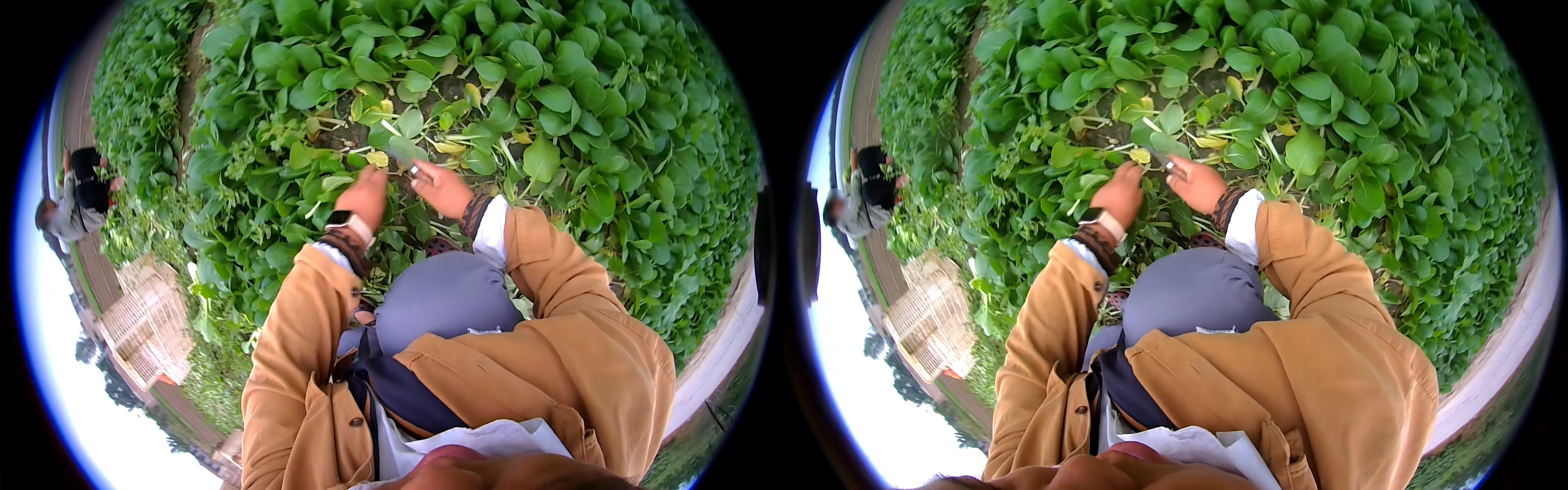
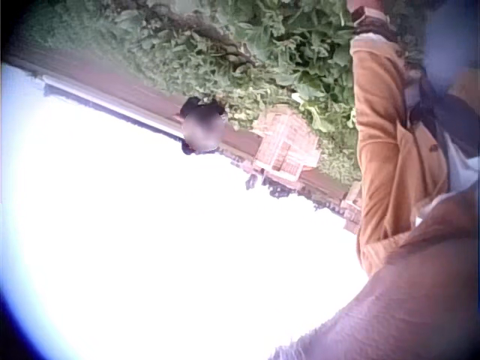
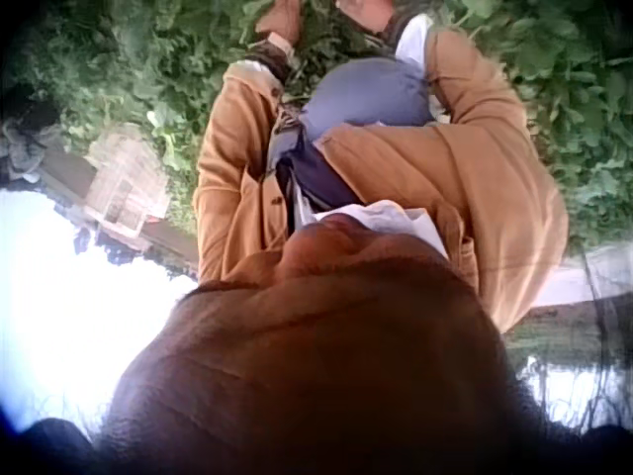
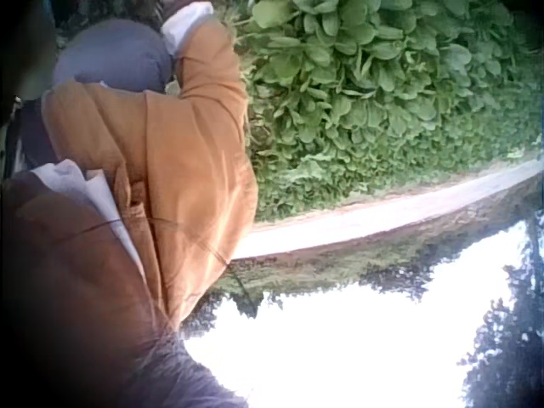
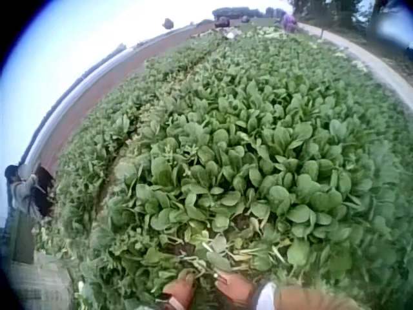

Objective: The person harvests leafy green vegetables in a field using a knife to cut the stems near the base. The harvested vegetables are gathered in the left hand and periodically placed into a basket on the ground.

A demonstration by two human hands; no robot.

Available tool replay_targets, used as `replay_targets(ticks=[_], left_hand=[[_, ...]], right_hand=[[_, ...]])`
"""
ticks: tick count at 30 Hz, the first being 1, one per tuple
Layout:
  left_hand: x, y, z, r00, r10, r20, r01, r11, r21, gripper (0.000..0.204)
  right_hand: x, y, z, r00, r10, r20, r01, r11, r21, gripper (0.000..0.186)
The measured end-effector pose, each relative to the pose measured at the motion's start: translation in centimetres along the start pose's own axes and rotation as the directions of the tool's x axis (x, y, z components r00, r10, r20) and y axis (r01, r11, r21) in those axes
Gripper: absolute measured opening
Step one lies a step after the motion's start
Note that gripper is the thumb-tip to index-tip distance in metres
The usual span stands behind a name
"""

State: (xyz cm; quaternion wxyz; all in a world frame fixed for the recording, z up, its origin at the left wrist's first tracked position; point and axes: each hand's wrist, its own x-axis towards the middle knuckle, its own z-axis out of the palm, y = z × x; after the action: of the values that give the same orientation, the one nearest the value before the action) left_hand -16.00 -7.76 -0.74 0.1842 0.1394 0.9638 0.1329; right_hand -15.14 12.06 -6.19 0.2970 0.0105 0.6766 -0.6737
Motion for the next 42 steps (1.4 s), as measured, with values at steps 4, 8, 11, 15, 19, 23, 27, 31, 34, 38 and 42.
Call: replay_targets(ticks=[4,8,11,15,19,23,27,31,34,38,42], left_hand=[[-3.4,-4.6,-0.6,0.968,-0.18,0.175,0.114,0.936,0.334,0.028],[-2.9,-4.6,-0.7,0.961,-0.163,0.224,0.072,0.928,0.366,0.036],[-0.9,-2.8,-2.8,0.943,-0.246,0.224,0.229,0.969,0.097,0.048],[0.7,-5.7,-1.4,0.964,-0.23,0.131,0.229,0.973,0.025,0.025],[1.4,-7.7,-0.4,0.944,-0.233,0.235,0.238,0.971,0.009,0.02],[-0.1,-6.0,-0.6,0.961,-0.216,0.171,0.236,0.966,-0.105,0.02],[-1.8,-6.5,0.6,0.991,-0.116,-0.07,0.104,0.982,-0.157,0.022],[-2.8,-6.3,1.0,0.982,-0.186,-0.015,0.181,0.97,-0.165,0.026],[-3.2,-6.7,1.3,0.985,-0.169,-0.03,0.162,0.973,-0.166,0.027],[-3.2,-6.2,1.1,0.986,-0.163,-0.02,0.157,0.972,-0.175,0.026],[-3.5,-6.0,0.9,0.983,-0.18,-0.022,0.172,0.965,-0.196,0.026]], right_hand=[[2.1,-1.0,1.8,0.981,0.013,0.193,0.041,0.961,-0.273,0.053],[4.7,4.6,2.4,0.991,-0.008,0.134,0.078,0.846,-0.528,0.045],[3.9,1.6,2.2,0.991,-0.034,0.131,0.098,0.845,-0.526,0.045],[5.5,1.4,3.7,0.991,0.024,0.135,0.056,0.83,-0.555,0.049],[5.8,2.9,5.3,0.987,0.036,0.157,0.059,0.824,-0.563,0.05],[5.9,3.5,5.1,0.988,0.05,0.144,0.03,0.861,-0.508,0.049],[6.7,2.8,5.7,0.979,0.081,0.185,0.026,0.86,-0.51,0.046],[5.7,0.7,4.2,0.989,-0.006,0.147,0.077,0.874,-0.479,0.045],[5.3,1.2,4.0,0.981,0.041,0.188,0.054,0.879,-0.473,0.049],[5.9,2.8,4.5,0.98,0.025,0.2,0.073,0.881,-0.468,0.046],[7.4,3.5,5.5,0.974,0.019,0.226,0.098,0.863,-0.496,0.046]])
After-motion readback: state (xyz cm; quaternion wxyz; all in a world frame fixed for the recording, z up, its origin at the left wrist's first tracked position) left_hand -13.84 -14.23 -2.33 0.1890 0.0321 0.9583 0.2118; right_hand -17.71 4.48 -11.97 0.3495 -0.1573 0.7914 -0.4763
